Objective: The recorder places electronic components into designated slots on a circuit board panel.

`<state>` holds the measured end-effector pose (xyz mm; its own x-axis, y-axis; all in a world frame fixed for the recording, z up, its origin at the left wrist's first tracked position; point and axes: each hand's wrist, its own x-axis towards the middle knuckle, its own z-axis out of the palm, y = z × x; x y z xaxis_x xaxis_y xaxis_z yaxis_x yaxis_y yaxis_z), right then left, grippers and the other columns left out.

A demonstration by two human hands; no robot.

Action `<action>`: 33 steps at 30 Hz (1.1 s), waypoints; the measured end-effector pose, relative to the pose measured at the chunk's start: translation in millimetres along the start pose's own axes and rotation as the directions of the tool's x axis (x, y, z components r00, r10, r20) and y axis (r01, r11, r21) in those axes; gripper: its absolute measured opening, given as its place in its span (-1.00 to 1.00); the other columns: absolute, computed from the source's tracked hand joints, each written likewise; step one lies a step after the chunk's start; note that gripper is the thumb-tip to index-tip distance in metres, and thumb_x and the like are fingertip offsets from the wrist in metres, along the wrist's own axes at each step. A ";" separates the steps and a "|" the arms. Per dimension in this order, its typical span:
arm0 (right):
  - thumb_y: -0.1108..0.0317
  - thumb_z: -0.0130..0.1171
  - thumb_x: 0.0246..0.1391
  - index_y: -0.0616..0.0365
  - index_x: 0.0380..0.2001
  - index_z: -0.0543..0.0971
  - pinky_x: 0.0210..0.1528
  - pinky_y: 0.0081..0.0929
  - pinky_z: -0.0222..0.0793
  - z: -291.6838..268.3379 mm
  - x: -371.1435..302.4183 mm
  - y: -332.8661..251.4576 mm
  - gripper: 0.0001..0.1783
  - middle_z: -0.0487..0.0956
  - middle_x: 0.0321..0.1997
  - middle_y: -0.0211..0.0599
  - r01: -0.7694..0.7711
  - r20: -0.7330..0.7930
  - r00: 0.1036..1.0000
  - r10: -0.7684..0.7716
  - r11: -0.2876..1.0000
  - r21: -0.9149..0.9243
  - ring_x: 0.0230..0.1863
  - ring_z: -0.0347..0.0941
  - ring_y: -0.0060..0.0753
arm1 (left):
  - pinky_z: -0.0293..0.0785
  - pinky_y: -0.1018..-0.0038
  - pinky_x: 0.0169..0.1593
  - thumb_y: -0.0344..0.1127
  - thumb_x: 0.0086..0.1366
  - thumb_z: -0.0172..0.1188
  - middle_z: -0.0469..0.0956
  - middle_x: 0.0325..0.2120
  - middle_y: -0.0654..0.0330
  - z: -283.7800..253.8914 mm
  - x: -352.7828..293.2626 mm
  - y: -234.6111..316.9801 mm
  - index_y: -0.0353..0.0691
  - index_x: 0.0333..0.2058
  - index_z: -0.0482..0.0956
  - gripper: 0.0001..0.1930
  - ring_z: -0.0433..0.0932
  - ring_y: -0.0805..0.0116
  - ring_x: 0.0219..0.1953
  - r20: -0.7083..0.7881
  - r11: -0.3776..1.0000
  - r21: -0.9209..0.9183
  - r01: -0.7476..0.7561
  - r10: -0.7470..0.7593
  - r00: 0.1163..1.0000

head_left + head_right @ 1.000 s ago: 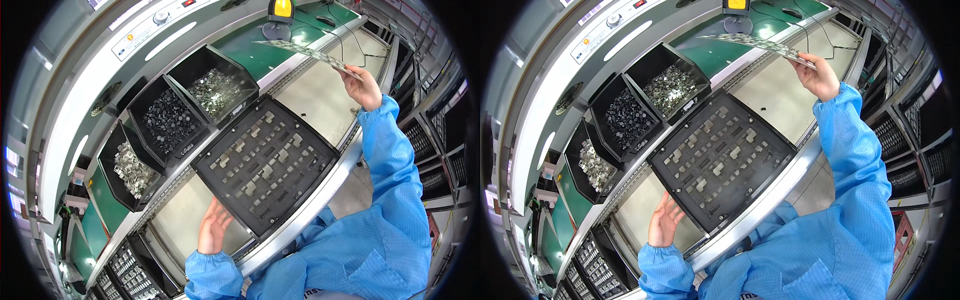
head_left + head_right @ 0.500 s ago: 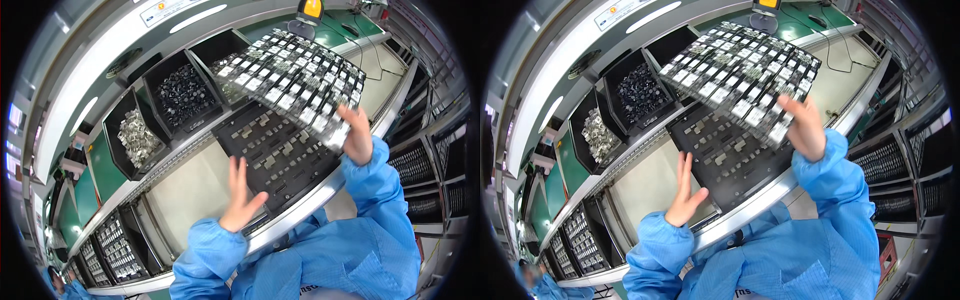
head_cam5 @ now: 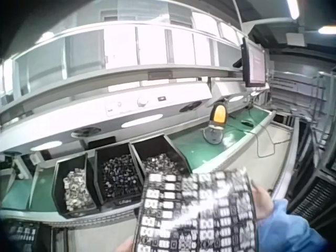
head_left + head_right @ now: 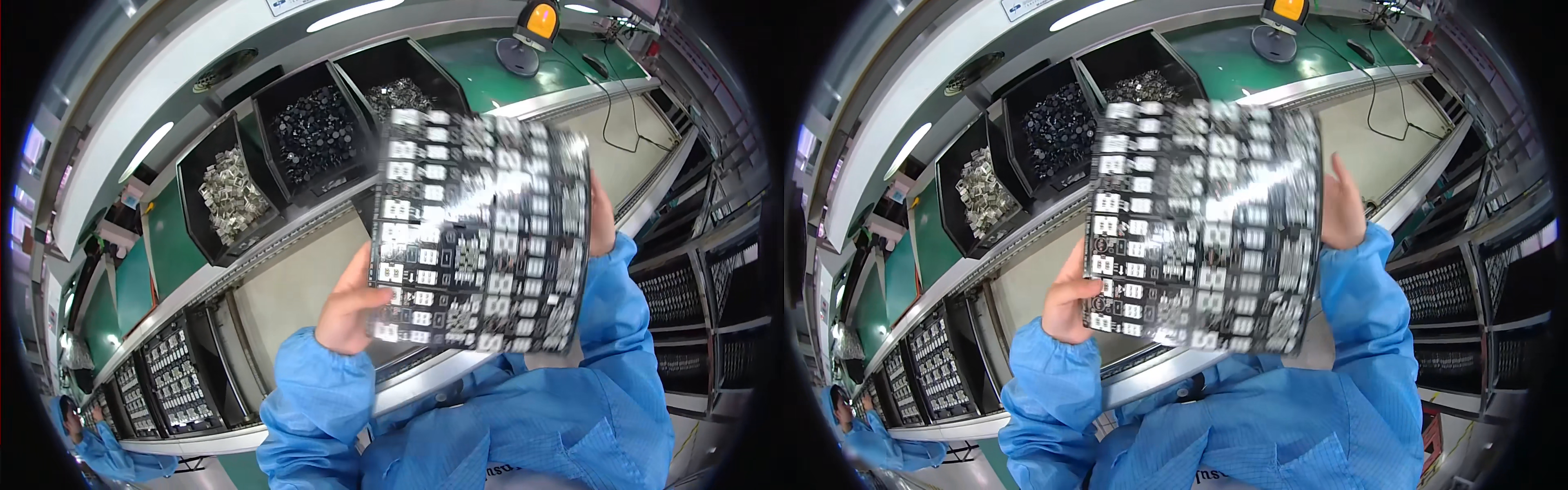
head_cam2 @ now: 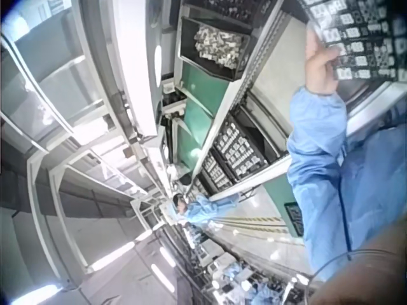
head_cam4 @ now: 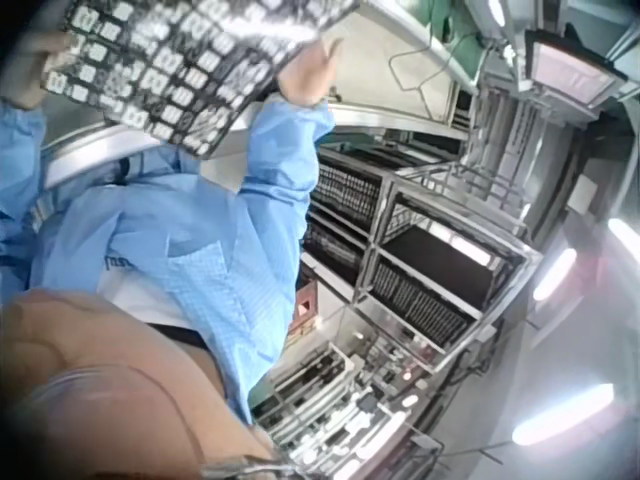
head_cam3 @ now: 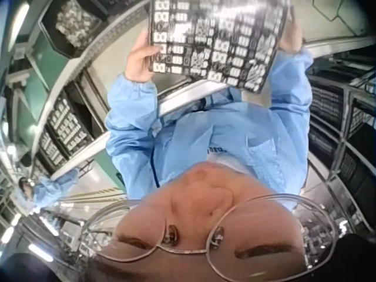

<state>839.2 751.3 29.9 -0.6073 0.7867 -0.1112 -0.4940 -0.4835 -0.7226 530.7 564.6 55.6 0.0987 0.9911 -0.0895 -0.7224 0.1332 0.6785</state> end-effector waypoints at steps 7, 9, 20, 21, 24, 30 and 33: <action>0.50 -0.03 0.12 0.36 0.18 0.22 0.08 -0.40 0.40 -0.9 -10.5 1.0 -0.46 0.45 0.08 -0.04 -0.165 0.013 0.984 0.178 0.932 -0.322 -0.02 0.49 -0.31 | 0.11 0.25 0.26 -0.16 0.32 -0.09 0.21 0.22 0.07 -15.6 3.5 -7.6 -0.18 0.31 -0.04 -0.37 0.24 0.27 0.22 -0.074 0.966 -0.153 0.211 -0.224 0.972; 0.55 0.01 0.08 0.39 0.17 0.24 0.05 -0.43 0.42 -2.8 -12.4 4.1 -0.46 0.49 0.03 -0.02 -0.084 -0.054 0.996 0.073 0.961 -0.262 -0.04 0.51 -0.30 | 0.14 0.22 0.25 0.00 0.35 -0.15 0.04 0.28 -0.02 -39.9 1.3 -16.7 -0.09 0.33 -0.14 -0.32 0.20 0.12 0.24 -0.114 0.998 -0.043 0.046 -0.051 0.992; 0.54 -0.06 0.14 0.35 0.11 0.34 -0.06 -0.55 0.45 -17.3 10.8 23.6 -0.56 0.55 -0.05 -0.13 0.077 -0.181 0.966 -0.183 0.877 -0.474 -0.15 0.54 -0.44 | 0.11 0.24 0.26 -0.45 0.24 -0.01 0.07 0.27 0.09 -41.7 -15.5 -35.8 -0.22 0.25 0.08 -0.40 0.14 0.15 0.27 -0.055 0.662 0.726 -0.186 0.325 0.944; 0.54 -0.07 0.14 0.34 0.11 0.35 -0.06 -0.56 0.44 -17.4 11.4 24.6 -0.57 0.55 -0.05 -0.14 0.089 -0.169 0.963 -0.207 0.846 -0.526 -0.14 0.54 -0.44 | 0.18 0.26 0.22 -0.53 0.18 0.00 0.18 0.21 0.06 -39.2 -14.9 -40.2 -0.26 0.18 0.21 -0.46 0.21 0.12 0.23 -0.047 0.590 0.781 -0.202 0.378 0.925; 0.57 -0.07 0.14 0.32 0.13 0.35 -0.10 -0.66 0.37 -13.5 7.9 35.4 -0.56 0.57 -0.15 -0.29 0.141 -0.088 0.957 -0.277 0.707 -0.693 -0.18 0.48 -0.60 | 0.22 0.27 0.19 -0.52 0.15 0.04 0.27 0.14 0.02 -27.9 -12.3 -37.6 -0.28 0.09 0.33 -0.53 0.26 0.02 0.19 0.190 0.208 0.942 -0.263 0.315 0.930; 0.50 -0.03 0.12 0.19 0.13 0.37 -0.26 -0.53 0.34 -8.1 6.7 36.1 -0.54 0.57 -0.30 -0.18 0.107 0.126 0.943 -0.307 -0.076 -0.991 -0.37 0.45 -0.40 | 0.13 0.16 0.24 -0.33 0.12 0.15 0.26 0.16 -0.01 -19.3 -11.8 -56.0 -0.31 0.05 0.39 -0.52 0.19 -0.04 0.23 0.297 -0.249 0.934 -0.256 0.141 0.944; 0.43 0.07 0.04 0.19 0.00 0.46 -0.38 -0.26 0.29 -0.4 12.3 29.6 -0.60 0.47 -0.49 -0.03 0.204 0.341 0.905 -0.254 -0.444 -0.873 -0.48 0.37 -0.06 | 0.08 0.15 0.27 -0.23 0.11 0.19 0.25 0.18 0.00 -15.7 -13.3 -57.5 -0.32 0.05 0.39 -0.47 0.19 0.05 0.24 0.281 -0.381 0.894 -0.238 0.061 0.958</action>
<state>817.4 746.8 6.8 -0.6361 0.7041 0.3155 0.6385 0.7099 -0.2971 560.1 543.8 6.3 0.2423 0.9568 0.1607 0.8632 -0.2883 0.4145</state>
